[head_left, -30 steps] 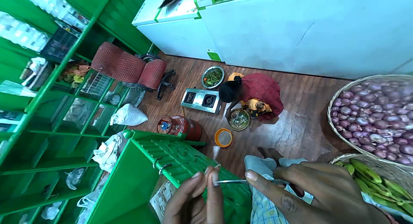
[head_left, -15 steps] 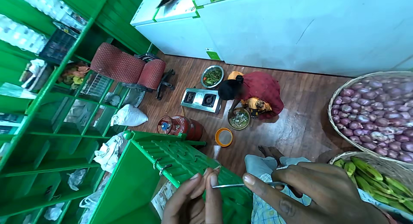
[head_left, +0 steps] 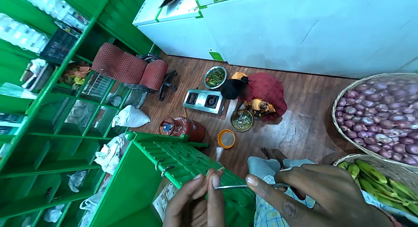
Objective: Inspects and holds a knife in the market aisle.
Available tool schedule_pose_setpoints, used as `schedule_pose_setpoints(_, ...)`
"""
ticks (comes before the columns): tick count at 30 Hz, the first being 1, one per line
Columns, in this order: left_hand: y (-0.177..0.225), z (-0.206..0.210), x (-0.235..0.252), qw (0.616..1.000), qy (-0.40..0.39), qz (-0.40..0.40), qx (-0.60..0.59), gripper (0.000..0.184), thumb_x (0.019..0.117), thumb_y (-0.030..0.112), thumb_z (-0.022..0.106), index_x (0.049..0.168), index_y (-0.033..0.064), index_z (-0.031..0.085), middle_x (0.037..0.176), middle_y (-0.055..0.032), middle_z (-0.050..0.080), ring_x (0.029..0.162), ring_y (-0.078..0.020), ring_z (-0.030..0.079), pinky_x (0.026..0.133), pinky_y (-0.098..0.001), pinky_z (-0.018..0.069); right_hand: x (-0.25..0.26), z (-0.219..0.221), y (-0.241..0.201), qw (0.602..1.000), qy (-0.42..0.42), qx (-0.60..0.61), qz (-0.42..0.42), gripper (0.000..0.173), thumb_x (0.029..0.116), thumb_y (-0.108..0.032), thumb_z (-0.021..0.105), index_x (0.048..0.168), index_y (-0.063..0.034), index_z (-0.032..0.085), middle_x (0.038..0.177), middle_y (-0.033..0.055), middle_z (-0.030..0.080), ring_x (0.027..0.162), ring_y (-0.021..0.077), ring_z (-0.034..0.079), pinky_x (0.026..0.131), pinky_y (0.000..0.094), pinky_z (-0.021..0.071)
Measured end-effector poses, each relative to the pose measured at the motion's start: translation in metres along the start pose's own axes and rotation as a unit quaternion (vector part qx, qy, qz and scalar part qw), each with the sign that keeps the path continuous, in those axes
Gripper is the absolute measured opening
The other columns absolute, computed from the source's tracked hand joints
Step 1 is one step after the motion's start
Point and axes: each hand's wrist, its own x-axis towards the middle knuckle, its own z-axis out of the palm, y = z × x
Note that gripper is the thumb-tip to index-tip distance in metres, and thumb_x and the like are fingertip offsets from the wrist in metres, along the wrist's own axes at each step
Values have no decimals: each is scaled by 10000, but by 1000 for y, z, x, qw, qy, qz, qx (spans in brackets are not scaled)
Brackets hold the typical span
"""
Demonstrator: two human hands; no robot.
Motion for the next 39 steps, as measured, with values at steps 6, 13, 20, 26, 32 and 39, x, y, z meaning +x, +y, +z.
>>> schedule_pose_setpoints(6, 1, 0, 0, 1000, -6, -1, -14, 281, 878, -15, 773, 1125, 104, 713, 915, -10, 778, 821, -158, 775, 810, -343, 674, 1, -2, 2, 1000, 13, 13, 4, 525, 1005, -206, 545, 1516, -325, 515, 756, 15, 572, 541, 115, 453, 456, 263, 313)
schedule_pose_setpoints(13, 0, -1, -1, 1000, -8, 0, -21, 272, 890, 13, 773, 1136, 111, 711, 914, -2, 779, 823, -148, 774, 818, -338, 671, -1, -1, 2, 1000, 15, 16, 5, 528, 1005, -195, 546, 1519, -310, 514, 770, 22, 592, 548, 122, 473, 456, 268, 328)
schedule_pose_setpoints(20, 2, -2, -2, 999, -4, -8, -31, 270, 881, -6, 775, 1121, 100, 714, 925, -15, 779, 830, -161, 777, 806, -342, 674, -4, -2, 1, 1000, 7, 12, -2, 529, 1024, -212, 526, 1538, -327, 478, 759, 25, 575, 547, 133, 458, 465, 282, 315)
schedule_pose_setpoints(26, 3, -1, -3, 999, -10, -14, -38, 261, 884, 6, 775, 1119, 101, 712, 910, -14, 778, 821, -157, 777, 804, -333, 673, -6, -4, 2, 1000, 6, 11, -7, 539, 1022, -211, 523, 1545, -327, 467, 775, 25, 580, 559, 134, 465, 473, 281, 324)
schedule_pose_setpoints(32, 4, 0, -3, 998, -21, -28, -57, 271, 887, -5, 769, 1129, 98, 704, 905, -19, 776, 815, -159, 777, 795, -339, 676, -7, -6, 3, 1000, 0, 12, -5, 532, 1019, -210, 519, 1536, -326, 480, 779, 22, 590, 560, 136, 474, 472, 286, 334)
schedule_pose_setpoints(39, 5, 1, -3, 994, -30, -62, -88, 260, 901, 17, 763, 1142, 96, 706, 911, -35, 775, 827, -166, 777, 807, -348, 672, -7, -6, 4, 1000, 6, 9, -3, 515, 1025, -205, 520, 1528, -314, 490, 772, 23, 579, 557, 134, 462, 473, 282, 325)
